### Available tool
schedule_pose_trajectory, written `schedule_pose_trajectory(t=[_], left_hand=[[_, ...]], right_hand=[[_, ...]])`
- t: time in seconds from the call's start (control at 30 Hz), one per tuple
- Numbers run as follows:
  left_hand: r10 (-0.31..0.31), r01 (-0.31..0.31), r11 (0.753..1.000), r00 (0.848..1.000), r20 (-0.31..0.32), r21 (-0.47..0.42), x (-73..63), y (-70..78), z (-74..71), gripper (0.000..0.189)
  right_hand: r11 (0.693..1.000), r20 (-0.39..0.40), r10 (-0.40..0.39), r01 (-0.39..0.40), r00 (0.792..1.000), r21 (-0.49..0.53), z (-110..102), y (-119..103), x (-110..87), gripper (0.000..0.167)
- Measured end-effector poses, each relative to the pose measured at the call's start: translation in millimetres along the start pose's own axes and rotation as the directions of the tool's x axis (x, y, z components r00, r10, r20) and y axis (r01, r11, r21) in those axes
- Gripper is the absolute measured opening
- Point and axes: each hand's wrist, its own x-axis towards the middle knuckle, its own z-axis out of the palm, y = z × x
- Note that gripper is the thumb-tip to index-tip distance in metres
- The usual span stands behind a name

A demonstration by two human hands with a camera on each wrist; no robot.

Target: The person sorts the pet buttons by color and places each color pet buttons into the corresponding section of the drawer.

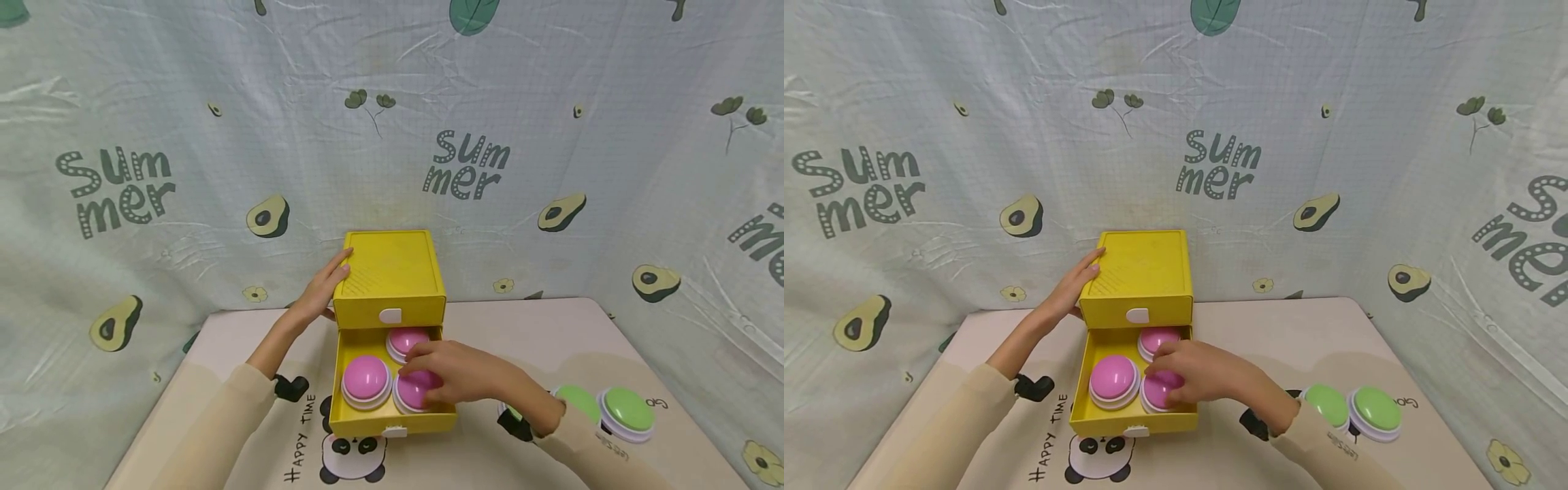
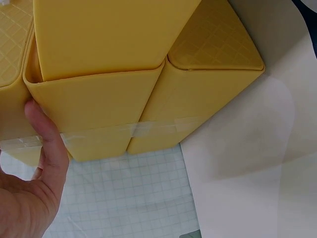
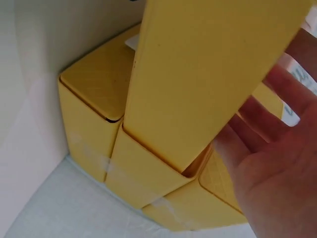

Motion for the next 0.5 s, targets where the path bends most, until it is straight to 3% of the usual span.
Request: schedule_pose_trajectory(t=[0.13, 0.23, 0.37, 0.5], left_hand=[[0.011, -0.011, 1.0, 1.0, 0.008, -0.005, -0.7, 0.5, 0.1, 0.062], [0.007, -0.007, 1.0, 1.0, 0.008, -0.01, -1.7, 1.9, 0.5, 0.062], [0.007, -0.007, 1.0, 1.0, 0.011, -0.021, -3.0, 3.4, 0.3, 0.062], [0.002, -0.002, 1.0, 1.0, 0.01, -0.019, -2.4, 4.1, 0.2, 0.062]], right_hand=[[0.999, -0.103, 0.026, -0.021, 0.994, 0.049, -3.6, -3.2, -7.2, 0.038], [0.995, -0.208, 0.011, 0.011, 0.978, 0.103, -5.5, -10.8, -15.5, 0.034], [0.984, -0.333, -0.064, 0.115, 0.941, 0.136, -2.5, -26.0, -26.9, 0.026], [0.971, -0.42, -0.171, 0.226, 0.891, 0.084, 8.3, -40.3, -36.2, 0.02]])
